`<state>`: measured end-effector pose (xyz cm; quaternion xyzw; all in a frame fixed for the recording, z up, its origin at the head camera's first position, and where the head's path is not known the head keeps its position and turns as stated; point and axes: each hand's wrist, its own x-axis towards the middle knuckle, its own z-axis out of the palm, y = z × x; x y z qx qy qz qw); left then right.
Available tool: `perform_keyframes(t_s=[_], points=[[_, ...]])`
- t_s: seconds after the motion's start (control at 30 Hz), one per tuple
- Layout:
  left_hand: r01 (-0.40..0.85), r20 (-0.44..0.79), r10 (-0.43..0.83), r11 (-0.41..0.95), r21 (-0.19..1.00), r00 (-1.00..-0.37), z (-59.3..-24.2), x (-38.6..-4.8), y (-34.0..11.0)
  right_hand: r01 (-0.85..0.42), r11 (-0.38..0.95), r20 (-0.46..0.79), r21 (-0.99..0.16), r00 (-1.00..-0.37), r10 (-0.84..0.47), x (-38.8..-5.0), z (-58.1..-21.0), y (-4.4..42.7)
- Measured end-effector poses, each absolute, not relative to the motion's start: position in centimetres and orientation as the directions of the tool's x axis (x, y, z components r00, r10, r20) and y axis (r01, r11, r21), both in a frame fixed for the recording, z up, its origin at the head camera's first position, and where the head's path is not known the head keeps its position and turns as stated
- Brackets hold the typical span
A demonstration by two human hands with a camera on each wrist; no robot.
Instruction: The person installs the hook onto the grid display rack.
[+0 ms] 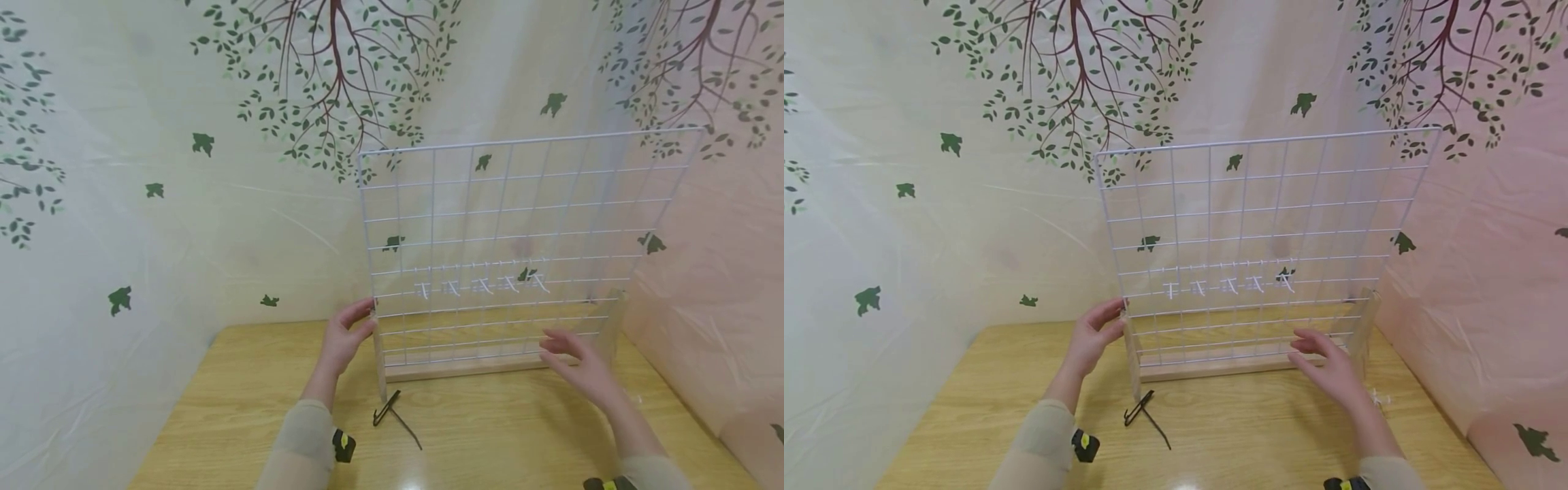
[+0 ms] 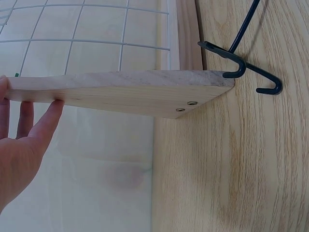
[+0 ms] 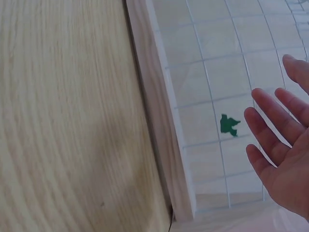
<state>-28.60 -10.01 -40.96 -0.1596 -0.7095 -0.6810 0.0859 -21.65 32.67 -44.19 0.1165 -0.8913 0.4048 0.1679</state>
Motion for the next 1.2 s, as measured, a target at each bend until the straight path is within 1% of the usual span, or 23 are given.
perform_keyframes(t_s=[0.1,0.3,0.57,0.8,0.93,1.2], points=[[0.332,0.327,0.106,0.024,0.943,-0.939,-40.9,-28.6,-10.0,-0.330,0.651,0.393,-0.684,-0.918,-0.052,-21.2,-44.7,33.6],[0.326,0.322,0.101,0.037,0.944,-0.941,-40.9,-28.6,-10.0,-0.243,0.674,0.332,-0.697,-0.943,0.003,-20.4,-45.3,35.3],[0.326,0.321,0.098,0.044,0.944,-0.942,-40.9,-28.5,-10.0,-0.246,0.646,0.333,-0.723,-0.943,0.014,-19.1,-45.9,36.9],[0.346,0.341,0.097,0.044,0.937,-0.935,-40.9,-28.4,-9.9,-0.203,0.678,0.318,-0.706,-0.947,0.047,-18.1,-46.3,37.6],[0.338,0.334,0.096,0.026,0.941,-0.938,-40.9,-28.3,-9.8,-0.205,0.700,0.324,-0.684,-0.945,0.040,-17.6,-46.7,38.3],[0.341,0.338,0.097,0.016,0.940,-0.936,-40.9,-28.1,-9.8,-0.243,0.657,0.296,-0.714,-0.955,-0.031,-16.9,-47.6,40.1]])
